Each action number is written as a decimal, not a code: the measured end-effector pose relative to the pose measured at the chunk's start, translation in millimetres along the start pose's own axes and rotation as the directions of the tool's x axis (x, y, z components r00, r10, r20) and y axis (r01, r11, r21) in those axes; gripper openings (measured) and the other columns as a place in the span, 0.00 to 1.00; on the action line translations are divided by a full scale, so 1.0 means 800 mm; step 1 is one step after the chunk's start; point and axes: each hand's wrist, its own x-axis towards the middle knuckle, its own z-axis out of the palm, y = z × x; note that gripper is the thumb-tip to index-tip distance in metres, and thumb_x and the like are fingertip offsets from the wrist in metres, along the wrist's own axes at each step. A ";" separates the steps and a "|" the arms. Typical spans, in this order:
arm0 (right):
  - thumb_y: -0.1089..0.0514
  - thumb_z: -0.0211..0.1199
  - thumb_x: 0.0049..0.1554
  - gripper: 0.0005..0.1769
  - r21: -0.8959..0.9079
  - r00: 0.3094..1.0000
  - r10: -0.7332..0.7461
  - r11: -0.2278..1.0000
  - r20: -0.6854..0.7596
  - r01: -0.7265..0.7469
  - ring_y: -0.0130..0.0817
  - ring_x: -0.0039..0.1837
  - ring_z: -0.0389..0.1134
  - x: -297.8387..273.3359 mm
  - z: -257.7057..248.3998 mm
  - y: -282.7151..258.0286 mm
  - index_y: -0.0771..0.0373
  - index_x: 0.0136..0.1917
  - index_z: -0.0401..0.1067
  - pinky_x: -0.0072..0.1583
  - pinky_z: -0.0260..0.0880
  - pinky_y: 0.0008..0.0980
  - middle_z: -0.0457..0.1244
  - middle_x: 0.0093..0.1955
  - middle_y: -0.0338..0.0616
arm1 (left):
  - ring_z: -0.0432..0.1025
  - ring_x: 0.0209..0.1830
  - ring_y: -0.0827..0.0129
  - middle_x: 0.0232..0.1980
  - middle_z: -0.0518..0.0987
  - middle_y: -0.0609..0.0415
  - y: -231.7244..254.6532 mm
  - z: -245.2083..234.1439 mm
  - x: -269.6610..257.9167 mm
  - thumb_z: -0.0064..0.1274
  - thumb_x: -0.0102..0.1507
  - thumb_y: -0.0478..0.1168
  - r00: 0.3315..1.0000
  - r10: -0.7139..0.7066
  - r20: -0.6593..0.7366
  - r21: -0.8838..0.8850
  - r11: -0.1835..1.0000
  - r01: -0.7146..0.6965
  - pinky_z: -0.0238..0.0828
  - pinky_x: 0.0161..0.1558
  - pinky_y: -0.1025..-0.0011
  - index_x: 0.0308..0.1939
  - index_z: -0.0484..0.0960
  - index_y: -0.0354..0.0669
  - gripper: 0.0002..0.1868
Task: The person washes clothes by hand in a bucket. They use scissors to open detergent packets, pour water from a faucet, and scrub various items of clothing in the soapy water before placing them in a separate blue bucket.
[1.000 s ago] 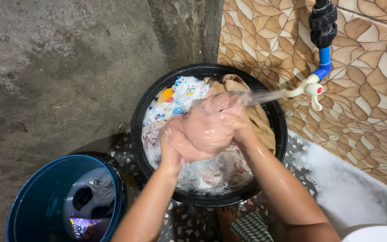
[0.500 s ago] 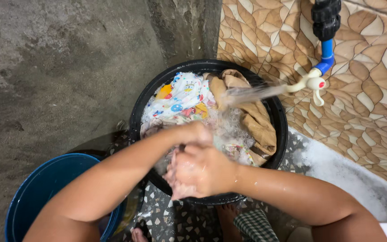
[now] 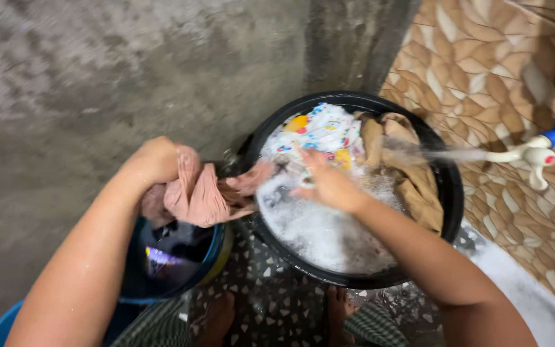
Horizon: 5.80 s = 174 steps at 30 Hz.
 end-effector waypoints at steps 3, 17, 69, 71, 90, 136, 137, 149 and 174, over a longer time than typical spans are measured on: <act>0.34 0.68 0.54 0.60 -0.470 0.753 0.557 0.800 0.350 -0.373 0.60 0.83 0.40 0.018 0.010 0.044 0.52 0.86 0.37 0.77 0.51 0.49 0.44 0.78 0.72 | 0.78 0.50 0.45 0.48 0.84 0.39 -0.033 0.001 -0.066 0.56 0.60 0.53 0.810 -0.557 0.184 0.215 0.827 0.520 0.76 0.50 0.55 0.41 0.90 0.44 0.18; 0.35 0.64 0.55 0.55 -0.474 0.754 0.573 0.787 0.322 -0.395 0.53 0.68 0.66 0.018 0.152 0.161 0.59 0.83 0.41 0.75 0.51 0.53 0.66 0.65 0.56 | 0.78 0.53 0.47 0.51 0.83 0.41 0.149 0.131 0.101 0.52 0.64 0.49 0.912 -0.378 -0.157 -0.249 0.909 0.334 0.77 0.51 0.54 0.50 0.82 0.43 0.17; 0.53 0.61 0.53 0.14 -0.502 0.616 0.626 0.770 0.478 -0.393 0.44 0.56 0.71 -0.189 0.133 0.192 0.57 0.51 0.78 0.57 0.72 0.41 0.69 0.52 0.47 | 0.70 0.69 0.55 0.69 0.79 0.47 0.347 0.236 0.211 0.46 0.70 0.49 0.983 0.183 0.020 -0.264 0.949 -0.172 0.68 0.69 0.59 0.65 0.76 0.48 0.21; 0.55 0.60 0.53 0.12 -0.403 0.835 0.541 0.790 0.102 -0.462 0.44 0.54 0.71 -0.192 0.120 0.190 0.56 0.49 0.79 0.57 0.72 0.41 0.70 0.50 0.46 | 0.44 0.81 0.39 0.83 0.47 0.44 0.331 0.207 0.191 0.63 0.58 0.62 0.973 0.189 0.135 -0.229 0.961 -0.155 0.50 0.68 0.44 0.77 0.64 0.64 0.45; 0.65 0.60 0.50 0.46 -0.006 0.761 0.532 0.821 0.372 -0.571 0.59 0.75 0.52 -0.164 0.243 0.231 0.45 0.80 0.59 0.73 0.53 0.48 0.43 0.79 0.62 | 0.70 0.64 0.51 0.64 0.76 0.46 0.308 0.362 0.130 0.59 0.60 0.50 0.835 0.160 0.526 -0.428 0.898 0.098 0.68 0.62 0.59 0.61 0.80 0.54 0.25; 0.41 0.53 0.62 0.28 -0.107 0.801 0.573 0.819 0.172 -0.563 0.57 0.67 0.64 -0.145 0.117 0.252 0.56 0.71 0.66 0.65 0.61 0.53 0.64 0.67 0.58 | 0.66 0.68 0.52 0.65 0.76 0.45 0.249 0.287 0.206 0.60 0.61 0.52 0.918 0.395 -0.020 -0.386 0.844 -0.372 0.59 0.70 0.57 0.64 0.78 0.56 0.27; 0.38 0.49 0.67 0.27 -0.272 0.617 0.750 0.661 0.236 -0.700 0.54 0.64 0.68 -0.150 0.105 0.277 0.54 0.71 0.65 0.66 0.66 0.50 0.67 0.62 0.56 | 0.59 0.72 0.50 0.69 0.70 0.44 0.252 0.290 0.214 0.60 0.61 0.54 0.989 0.143 0.038 -0.382 0.917 -0.118 0.56 0.71 0.57 0.67 0.74 0.53 0.31; 0.42 0.64 0.51 0.26 -0.364 0.957 0.287 0.896 0.040 -0.254 0.53 0.62 0.66 -0.156 0.202 0.232 0.52 0.60 0.69 0.58 0.67 0.52 0.66 0.59 0.51 | 0.63 0.65 0.46 0.63 0.72 0.40 0.336 0.473 0.204 0.56 0.64 0.46 0.979 0.142 0.147 -0.421 0.904 -0.068 0.62 0.66 0.55 0.64 0.75 0.43 0.26; 0.39 0.57 0.57 0.26 -0.184 0.867 0.484 0.869 0.123 -0.459 0.58 0.78 0.48 -0.132 0.174 0.243 0.53 0.63 0.72 0.74 0.48 0.55 0.50 0.81 0.51 | 0.61 0.72 0.43 0.71 0.66 0.38 0.324 0.492 0.241 0.55 0.62 0.58 0.967 0.209 0.149 -0.329 0.932 -0.150 0.53 0.71 0.48 0.73 0.67 0.59 0.36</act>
